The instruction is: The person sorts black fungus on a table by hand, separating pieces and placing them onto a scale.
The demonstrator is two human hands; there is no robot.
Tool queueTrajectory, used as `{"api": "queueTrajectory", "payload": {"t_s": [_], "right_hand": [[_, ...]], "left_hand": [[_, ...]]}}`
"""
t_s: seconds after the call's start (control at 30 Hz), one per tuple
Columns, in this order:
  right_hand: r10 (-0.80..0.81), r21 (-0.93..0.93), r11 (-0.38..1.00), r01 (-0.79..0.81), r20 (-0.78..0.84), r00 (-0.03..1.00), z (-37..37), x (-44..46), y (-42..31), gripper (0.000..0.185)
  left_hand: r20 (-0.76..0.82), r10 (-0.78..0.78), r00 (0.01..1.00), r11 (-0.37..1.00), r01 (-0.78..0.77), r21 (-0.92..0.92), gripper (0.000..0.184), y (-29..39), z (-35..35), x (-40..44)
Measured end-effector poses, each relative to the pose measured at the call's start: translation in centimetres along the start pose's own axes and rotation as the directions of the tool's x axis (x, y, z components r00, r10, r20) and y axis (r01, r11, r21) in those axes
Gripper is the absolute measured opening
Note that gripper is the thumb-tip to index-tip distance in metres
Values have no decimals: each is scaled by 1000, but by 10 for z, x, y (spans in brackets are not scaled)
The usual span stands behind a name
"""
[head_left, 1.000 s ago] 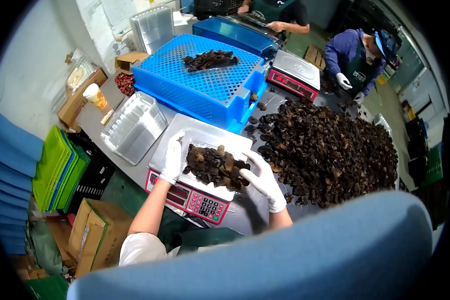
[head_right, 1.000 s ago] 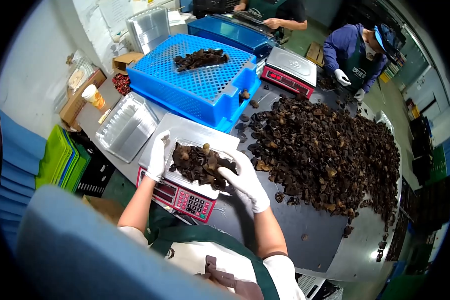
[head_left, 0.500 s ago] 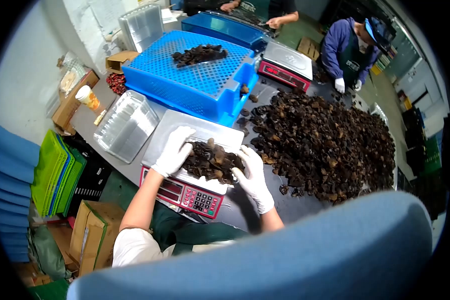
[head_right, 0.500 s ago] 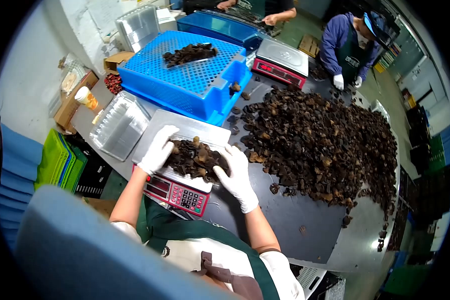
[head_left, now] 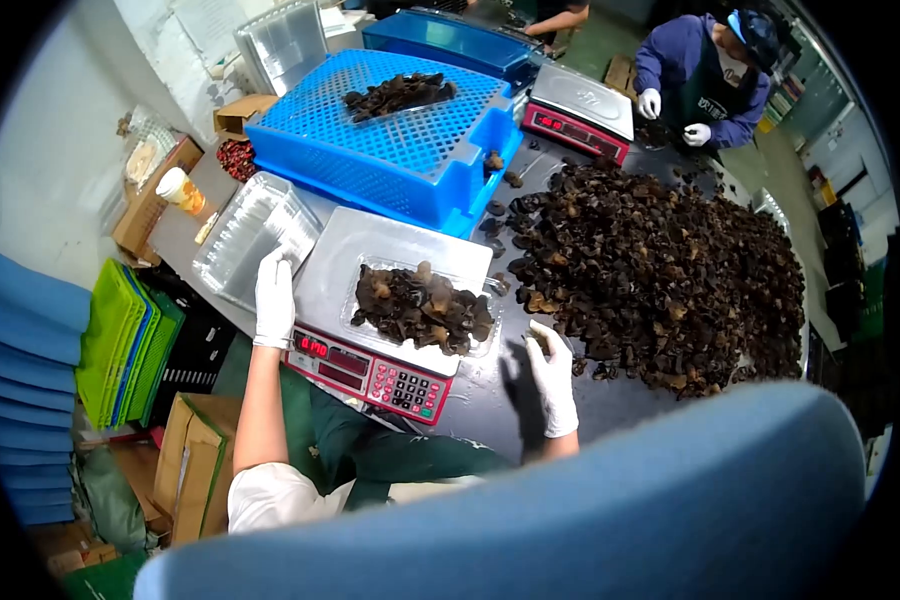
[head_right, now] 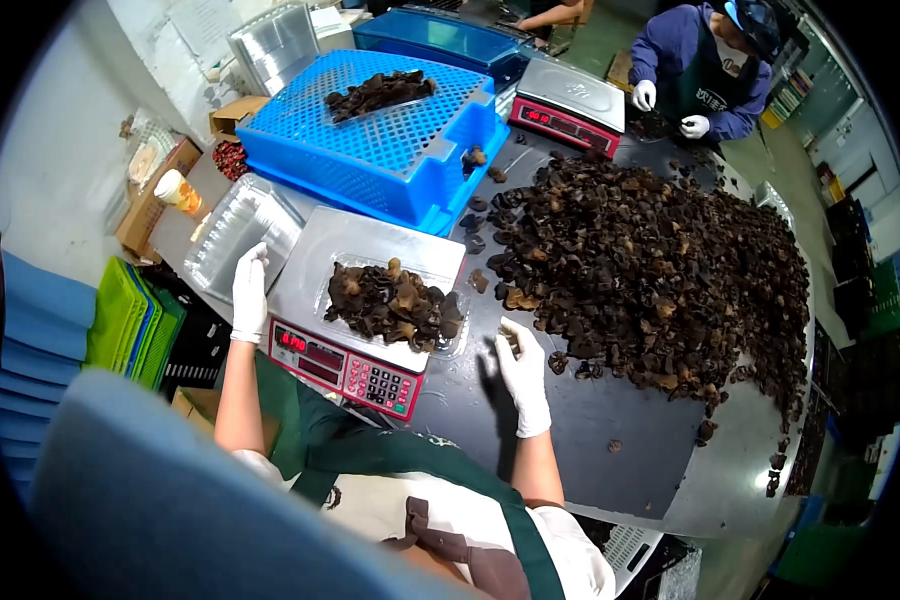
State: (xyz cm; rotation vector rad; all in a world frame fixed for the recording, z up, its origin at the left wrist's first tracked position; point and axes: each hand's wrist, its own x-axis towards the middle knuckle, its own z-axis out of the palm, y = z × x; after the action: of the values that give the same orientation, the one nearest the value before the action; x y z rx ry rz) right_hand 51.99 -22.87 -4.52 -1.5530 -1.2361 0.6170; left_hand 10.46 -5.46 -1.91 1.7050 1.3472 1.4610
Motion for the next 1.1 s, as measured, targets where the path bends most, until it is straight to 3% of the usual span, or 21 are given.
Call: {"api": "queueTrajectory", "payload": {"t_s": [0.07,0.2,0.23,0.33,0.37,0.4,0.47,0.57,0.67,0.7,0.77,0.83,0.93,1.0,1.1], "right_hand": [[300,191,928,-319,120,946,-2,-6,-4,38],[319,241,879,-410,342,884,17,-6,-2,48],[313,224,885,-408,361,878,26,-3,-14,46],[271,317,869,-381,340,900,50,9,-19,40],[264,285,892,-351,302,916,50,16,-17,36],[246,285,899,-331,295,923,49,27,-19,36],[172,316,913,-258,277,945,46,59,-25,35],[59,257,959,-120,231,971,43,123,-48,35],[117,232,954,-191,298,947,47,190,-48,35],[50,222,968,-114,276,960,50,204,-52,37],[146,289,935,-206,215,966,63,233,-34,39],[212,339,904,-261,177,961,69,241,-35,41],[159,434,853,-291,315,936,71,237,-21,38],[81,379,899,-222,355,931,68,219,-21,35],[78,392,885,-251,406,910,53,192,-28,32]], "left_hand": [[105,-153,983,964,125,235,31,3,-5,-1],[475,-358,804,869,100,485,41,18,17,-27],[469,-243,849,896,11,444,40,11,27,-36],[456,-482,748,871,465,158,30,9,48,-36],[451,-416,789,880,475,-19,30,-3,52,-34],[447,-400,800,887,461,-32,30,1,56,-25],[413,-467,782,777,586,-230,32,7,64,-5],[403,-446,799,722,587,-367,35,-4,84,41],[375,-431,821,703,566,-431,36,-11,108,91],[351,-441,826,713,560,-422,36,-15,116,105],[283,-459,842,710,539,-453,37,-29,136,132],[246,-504,828,694,558,-455,39,-32,149,152],[188,-562,806,655,572,-493,42,-34,164,181],[159,-628,762,599,603,-527,45,-39,172,200],[171,-650,740,480,575,-663,43,-57,181,225]]}}
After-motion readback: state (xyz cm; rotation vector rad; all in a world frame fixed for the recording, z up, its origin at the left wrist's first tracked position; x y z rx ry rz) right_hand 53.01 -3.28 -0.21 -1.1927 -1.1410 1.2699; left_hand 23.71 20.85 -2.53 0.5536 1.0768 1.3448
